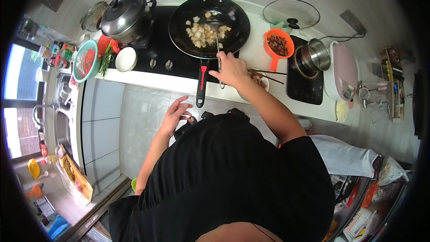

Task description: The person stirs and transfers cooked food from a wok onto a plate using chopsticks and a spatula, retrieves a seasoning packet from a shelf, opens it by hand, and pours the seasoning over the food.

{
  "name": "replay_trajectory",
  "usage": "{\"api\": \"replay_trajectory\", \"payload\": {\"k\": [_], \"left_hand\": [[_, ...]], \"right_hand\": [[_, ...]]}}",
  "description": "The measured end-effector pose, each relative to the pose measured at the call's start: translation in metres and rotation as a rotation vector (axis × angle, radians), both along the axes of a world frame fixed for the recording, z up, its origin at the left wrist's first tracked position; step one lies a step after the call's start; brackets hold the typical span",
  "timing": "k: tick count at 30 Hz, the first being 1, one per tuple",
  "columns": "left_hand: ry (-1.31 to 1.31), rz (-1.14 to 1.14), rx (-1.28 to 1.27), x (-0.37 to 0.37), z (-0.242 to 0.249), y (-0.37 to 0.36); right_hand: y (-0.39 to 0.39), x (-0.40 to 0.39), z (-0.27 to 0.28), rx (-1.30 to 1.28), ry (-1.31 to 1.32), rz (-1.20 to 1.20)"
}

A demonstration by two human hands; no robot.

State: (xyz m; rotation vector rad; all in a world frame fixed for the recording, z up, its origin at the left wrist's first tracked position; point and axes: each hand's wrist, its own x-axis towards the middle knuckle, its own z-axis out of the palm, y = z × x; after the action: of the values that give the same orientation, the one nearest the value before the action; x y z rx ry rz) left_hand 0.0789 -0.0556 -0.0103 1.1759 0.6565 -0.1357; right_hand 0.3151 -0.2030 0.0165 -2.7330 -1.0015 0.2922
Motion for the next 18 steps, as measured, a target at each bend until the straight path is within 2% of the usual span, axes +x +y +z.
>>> {"api": "replay_trajectory", "payload": {"k": [4, 7, 11, 13, 15, 18], "left_hand": [[0.002, -0.156, -0.039, 0.030, -0.013, -0.009], [-0.041, -0.190, -0.092, 0.044, -0.011, -0.014], [-0.003, -0.193, -0.167, 0.050, -0.022, -0.013], [0.005, -0.217, -0.168, 0.052, -0.026, -0.014], [0.012, -0.215, -0.174, 0.054, -0.024, -0.015], [0.007, -0.230, -0.187, 0.057, -0.027, -0.016]], "right_hand": [[-0.003, 0.008, -0.008, -0.188, 0.166, -0.064], [-0.019, 0.014, 0.006, -0.122, 0.135, -0.190], [-0.069, 0.032, 0.038, -0.029, 0.191, -0.183], [-0.096, 0.025, 0.077, -0.021, 0.137, -0.110], [-0.112, 0.018, 0.116, -0.037, 0.242, -0.129], [-0.129, 0.006, 0.130, -0.026, 0.274, -0.069]]}}
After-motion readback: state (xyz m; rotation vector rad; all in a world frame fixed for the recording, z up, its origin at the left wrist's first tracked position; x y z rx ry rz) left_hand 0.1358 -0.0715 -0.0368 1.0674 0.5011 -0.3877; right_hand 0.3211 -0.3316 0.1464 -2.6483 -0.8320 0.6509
